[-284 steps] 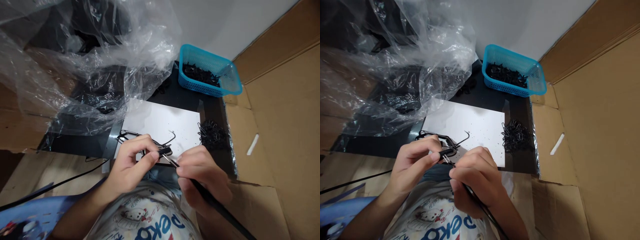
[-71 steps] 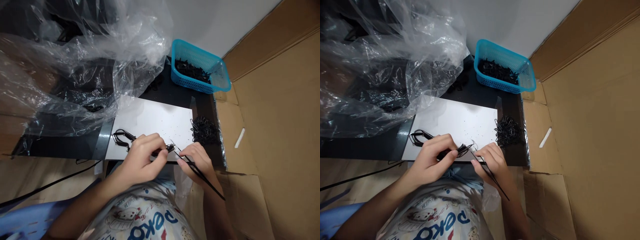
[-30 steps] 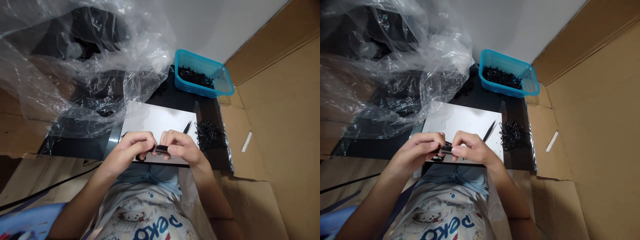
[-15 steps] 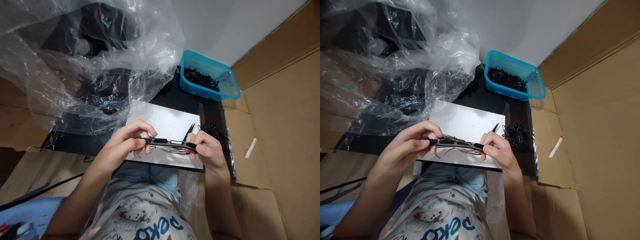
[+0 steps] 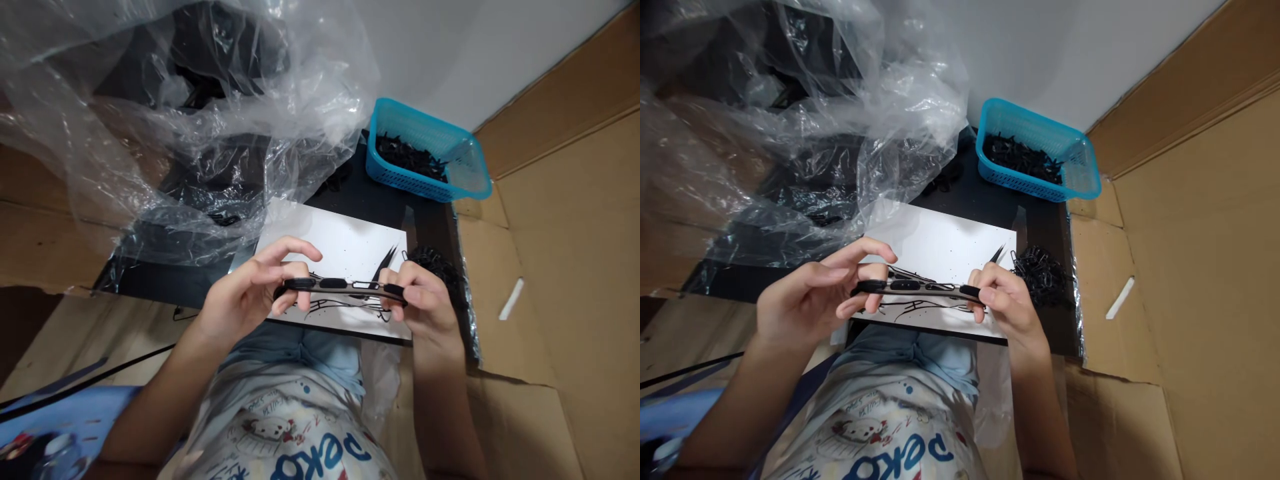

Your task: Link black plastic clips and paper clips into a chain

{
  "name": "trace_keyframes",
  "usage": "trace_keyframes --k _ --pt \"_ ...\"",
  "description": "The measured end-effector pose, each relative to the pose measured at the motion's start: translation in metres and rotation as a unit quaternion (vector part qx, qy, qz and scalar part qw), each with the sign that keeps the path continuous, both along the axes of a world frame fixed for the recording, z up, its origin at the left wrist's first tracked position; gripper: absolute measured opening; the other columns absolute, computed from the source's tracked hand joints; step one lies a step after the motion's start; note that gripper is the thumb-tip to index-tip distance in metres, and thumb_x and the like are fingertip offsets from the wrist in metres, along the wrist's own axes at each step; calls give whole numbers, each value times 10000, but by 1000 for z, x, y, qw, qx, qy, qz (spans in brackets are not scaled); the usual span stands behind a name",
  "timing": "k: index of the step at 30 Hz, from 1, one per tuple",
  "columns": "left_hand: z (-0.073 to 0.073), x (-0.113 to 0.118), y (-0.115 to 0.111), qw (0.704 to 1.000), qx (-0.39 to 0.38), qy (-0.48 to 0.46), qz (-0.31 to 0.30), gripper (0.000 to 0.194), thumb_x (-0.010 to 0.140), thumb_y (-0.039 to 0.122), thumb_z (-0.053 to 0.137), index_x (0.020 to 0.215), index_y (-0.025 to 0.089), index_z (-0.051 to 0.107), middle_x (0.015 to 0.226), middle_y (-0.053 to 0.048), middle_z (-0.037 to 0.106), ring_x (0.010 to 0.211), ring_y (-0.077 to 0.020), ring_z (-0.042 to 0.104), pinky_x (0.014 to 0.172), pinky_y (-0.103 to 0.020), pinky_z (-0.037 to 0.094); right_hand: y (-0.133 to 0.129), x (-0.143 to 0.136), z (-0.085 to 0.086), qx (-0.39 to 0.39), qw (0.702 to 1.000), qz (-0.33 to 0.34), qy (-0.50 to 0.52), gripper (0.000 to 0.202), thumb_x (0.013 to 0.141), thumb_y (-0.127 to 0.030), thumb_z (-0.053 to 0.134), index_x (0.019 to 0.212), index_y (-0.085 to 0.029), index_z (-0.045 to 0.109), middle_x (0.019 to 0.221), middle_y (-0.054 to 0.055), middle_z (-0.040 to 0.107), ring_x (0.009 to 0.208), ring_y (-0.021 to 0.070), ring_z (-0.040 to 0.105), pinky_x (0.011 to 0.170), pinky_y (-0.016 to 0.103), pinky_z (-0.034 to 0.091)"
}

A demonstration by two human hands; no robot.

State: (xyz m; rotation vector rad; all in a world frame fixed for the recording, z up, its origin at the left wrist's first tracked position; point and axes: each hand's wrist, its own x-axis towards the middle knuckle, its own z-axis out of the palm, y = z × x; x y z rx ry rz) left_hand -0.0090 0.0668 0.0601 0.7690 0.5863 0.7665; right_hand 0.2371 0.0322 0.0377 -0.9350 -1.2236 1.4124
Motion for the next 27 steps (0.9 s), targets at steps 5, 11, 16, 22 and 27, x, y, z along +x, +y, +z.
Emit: trace_keyframes --k 5,11,16,22,27 --pt "1 0 0 999 -31 10 6 383 687 321 533 1006 120 597 557 -18 591 440 -108 376 495 -266 272 1 -1 -1 0 1000 -12 -2 234 820 -347 637 640 -220 556 433 -20 521 508 175 488 480 273 381" --pt "0 2 2 999 0 31 -6 369 728 345 531 1007 113 598 573 -17 594 418 -91 338 460 -250 268 -1 -1 0 31 999 -19 -37 254 816 -381 638 646 -221 539 437 -17 519 494 174 489 467 281 382" --pt "-3 2 6 969 122 209 -51 265 835 371 572 780 134 675 534 12 528 475 -90 377 448 -229 240 -3 3 -3 105 990 -6 -89 155 873 -337 613 774 -221 584 582 1 593 586 179 555 541 307 435" --pt "-8 -2 7 951 195 241 9 183 818 297 632 727 139 644 618 13 539 574 -103 445 515 -220 327 -6 4 -1 203 958 -13 -203 45 886 -196 574 883 -240 569 694 -1 589 691 178 551 609 306 457" --pt "-10 -5 1 942 239 233 17 72 816 224 641 810 152 641 716 0 587 648 -116 498 569 -222 367 -6 -1 -9 210 924 -1 -318 112 894 -233 563 1001 -255 543 903 28 589 892 205 556 792 359 465"
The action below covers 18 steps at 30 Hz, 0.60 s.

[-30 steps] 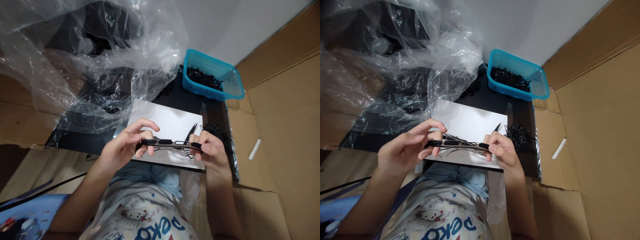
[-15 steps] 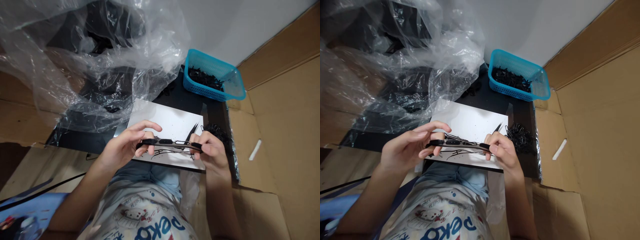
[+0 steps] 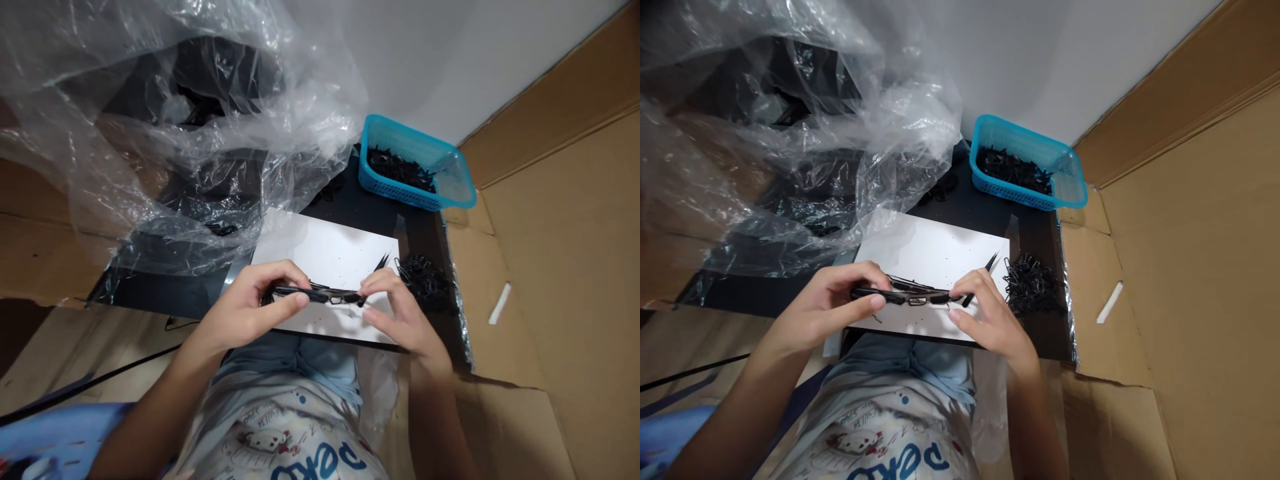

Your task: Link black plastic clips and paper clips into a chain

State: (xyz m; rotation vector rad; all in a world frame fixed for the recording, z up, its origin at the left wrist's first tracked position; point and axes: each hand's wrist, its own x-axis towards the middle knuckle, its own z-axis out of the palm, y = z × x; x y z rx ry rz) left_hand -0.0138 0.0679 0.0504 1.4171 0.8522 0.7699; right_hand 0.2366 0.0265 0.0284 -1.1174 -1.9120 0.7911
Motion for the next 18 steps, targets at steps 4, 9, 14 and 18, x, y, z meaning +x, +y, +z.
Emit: trace_keyframes --k 4,9,14,18 --pt "-2 2 0 1000 20 1 -23 62 814 206 624 794 147 628 711 5 581 644 -112 491 577 -221 358 12 -22 -5 16 999 -9 42 226 950 -451 475 1047 -253 527 991 48 566 972 212 541 871 370 445" --pt "-9 2 4 999 -2 35 -42 96 814 231 590 794 144 624 706 10 579 662 -116 490 608 -222 353 24 -42 4 -109 980 160 55 241 974 -364 432 811 -212 523 760 14 553 754 164 528 709 286 421" --pt "-14 3 5 998 -48 23 -31 110 786 252 591 762 152 628 686 15 578 654 -119 475 604 -226 347 21 -46 13 -173 975 134 35 151 906 -219 440 756 -213 457 710 -10 561 681 141 523 669 260 387" --pt "-13 8 3 998 -62 3 -5 113 771 260 597 764 157 642 665 19 593 606 -112 460 581 -227 345 17 -54 17 -193 978 73 15 140 871 -189 419 735 -217 442 681 -17 554 660 139 504 647 251 368"
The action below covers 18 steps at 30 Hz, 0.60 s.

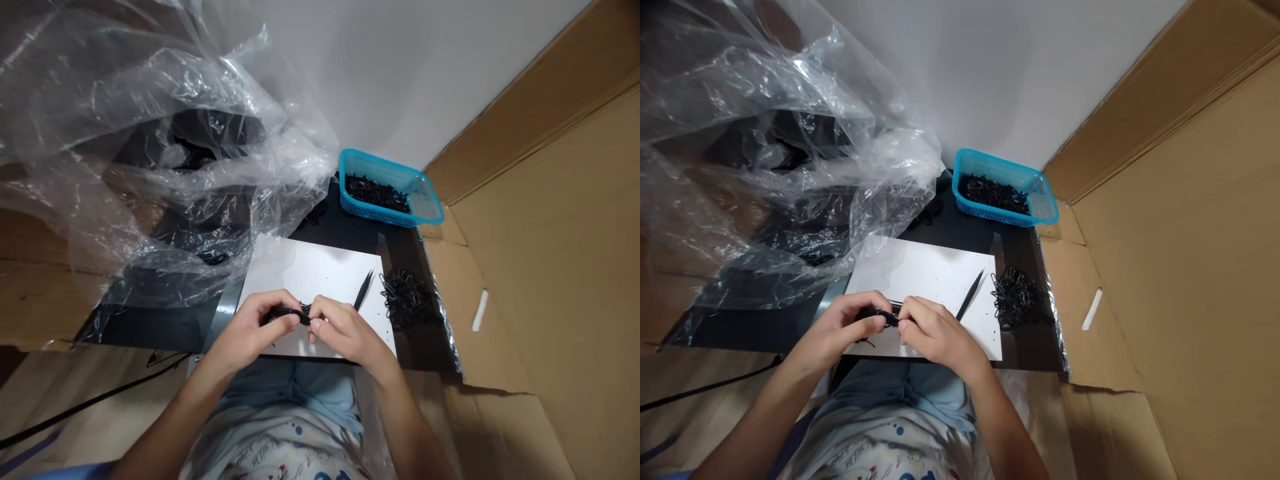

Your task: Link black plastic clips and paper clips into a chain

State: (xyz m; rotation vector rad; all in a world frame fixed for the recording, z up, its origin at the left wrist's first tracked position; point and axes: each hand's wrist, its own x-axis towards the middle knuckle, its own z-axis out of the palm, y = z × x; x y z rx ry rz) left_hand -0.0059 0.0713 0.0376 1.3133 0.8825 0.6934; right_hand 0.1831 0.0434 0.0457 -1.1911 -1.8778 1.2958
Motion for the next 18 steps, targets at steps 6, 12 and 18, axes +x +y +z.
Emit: trace_keyframes --k 6,12,18 --pt "-3 7 -4 996 -43 -49 60 82 710 226 674 744 152 680 649 10 614 620 -115 482 588 -219 341 -4 -13 3 35 998 -51 -30 142 874 -203 359 739 -217 400 709 -4 482 679 148 484 646 259 354" --pt "-9 18 -4 948 -248 -188 71 135 569 246 680 642 133 662 492 11 532 495 -93 437 523 -214 292 -5 -17 -2 24 997 -69 14 123 866 -198 349 753 -217 396 720 1 514 684 147 506 649 256 373" --pt "-8 22 -1 931 -298 -207 46 143 541 251 648 577 117 615 455 20 436 459 -89 419 515 -222 315 -9 -21 -5 -20 993 -104 59 124 854 -200 358 743 -215 411 698 -3 558 659 135 538 620 239 392"
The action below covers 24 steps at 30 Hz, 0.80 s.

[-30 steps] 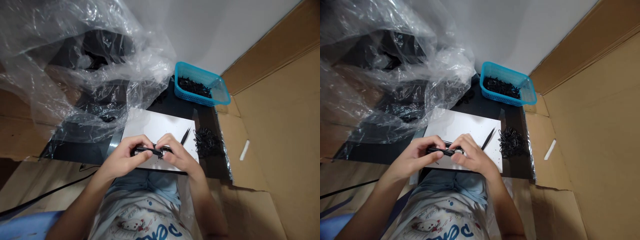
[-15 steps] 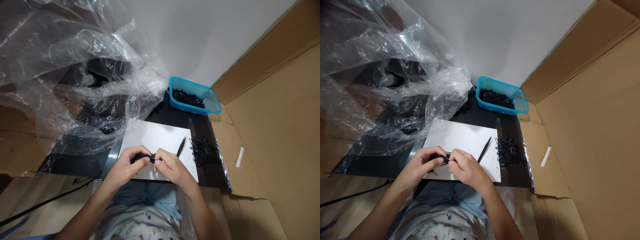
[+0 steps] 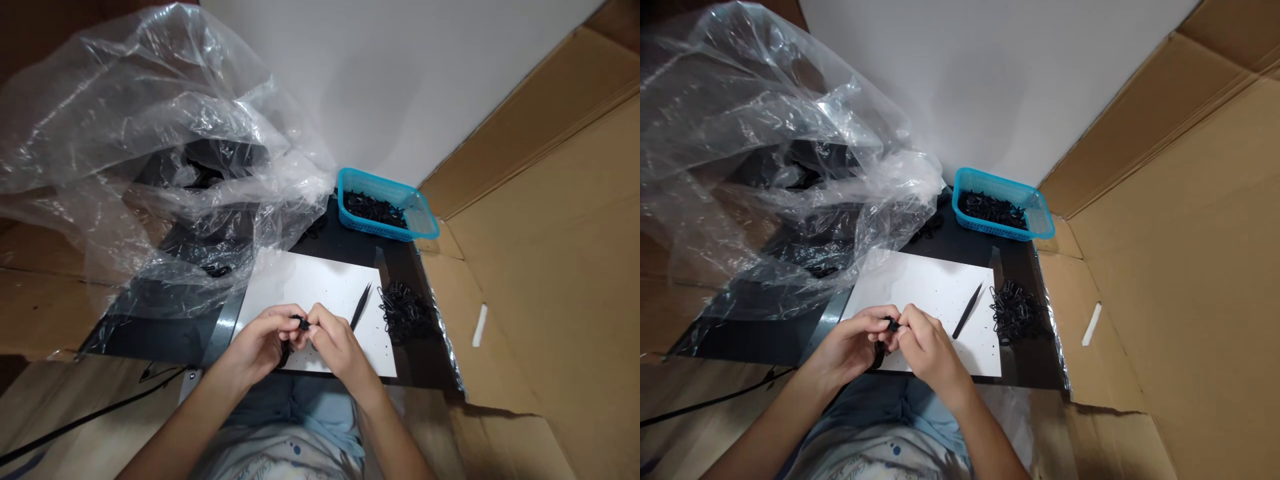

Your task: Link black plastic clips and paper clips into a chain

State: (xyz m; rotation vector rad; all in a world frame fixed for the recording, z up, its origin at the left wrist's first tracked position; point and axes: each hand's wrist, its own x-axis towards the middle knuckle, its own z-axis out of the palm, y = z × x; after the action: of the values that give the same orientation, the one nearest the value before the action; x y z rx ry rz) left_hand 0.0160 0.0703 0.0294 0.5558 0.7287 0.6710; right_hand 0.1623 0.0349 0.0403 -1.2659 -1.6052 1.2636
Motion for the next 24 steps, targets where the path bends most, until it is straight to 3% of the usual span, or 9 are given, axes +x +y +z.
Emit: trace_keyframes --k 7,10,11,13,15,16,19,21,24 --pt "-9 0 2 999 47 14 -19 190 621 297 643 569 128 571 541 -9 485 518 -113 446 534 -239 331 4 2 -7 -34 999 -24 9 125 841 -209 363 724 -219 407 695 -7 598 661 138 565 623 241 402" --pt "-9 -5 1 991 120 58 19 211 705 323 688 805 142 646 710 -24 575 681 -152 521 659 -253 387 5 7 -9 -33 999 -40 -4 143 852 -236 373 726 -213 438 700 -6 593 654 137 538 617 247 386" --pt "-8 -7 -1 976 178 106 60 248 724 320 695 909 162 641 812 -31 597 787 -175 544 740 -266 402 5 9 -8 -24 998 -50 -14 155 862 -244 373 733 -211 451 709 -3 592 655 137 527 617 249 381" --pt "-4 -9 -7 907 330 225 134 321 748 298 699 1034 197 596 967 -41 593 949 -209 538 859 -295 394 4 10 -5 4 998 -59 -34 172 883 -239 361 756 -206 471 743 6 589 678 140 519 630 255 379" --pt "0 -9 -14 825 453 305 146 291 778 275 679 1038 191 579 971 -52 588 942 -216 543 849 -306 407 3 9 -1 55 996 -45 -59 170 890 -215 357 758 -207 463 755 11 557 709 147 513 650 261 381" --pt "2 -8 -16 808 482 313 128 228 803 266 656 1005 184 587 924 -49 592 888 -207 554 807 -299 421 2 8 1 84 993 -31 -72 167 889 -203 361 751 -208 455 751 11 531 718 151 506 657 265 382" --pt "5 -7 -17 819 472 304 116 90 881 241 570 839 177 616 755 -19 592 724 -165 557 683 -261 425 1 10 2 119 990 -1 -80 178 891 -188 364 744 -206 464 747 16 508 731 159 509 665 276 393" --pt "5 -11 -12 844 412 303 162 158 895 250 556 769 178 618 715 -11 602 689 -154 556 652 -246 422 0 15 0 108 992 -23 -62 200 904 -190 350 764 -201 492 762 24 543 737 160 531 670 283 407" --pt "3 -21 -5 859 343 286 249 97 874 285 606 854 195 634 800 -11 632 758 -159 581 676 -227 443 -1 22 -5 119 987 -48 -92 216 912 -182 338 757 -203 487 755 29 559 734 168 531 675 299 414"
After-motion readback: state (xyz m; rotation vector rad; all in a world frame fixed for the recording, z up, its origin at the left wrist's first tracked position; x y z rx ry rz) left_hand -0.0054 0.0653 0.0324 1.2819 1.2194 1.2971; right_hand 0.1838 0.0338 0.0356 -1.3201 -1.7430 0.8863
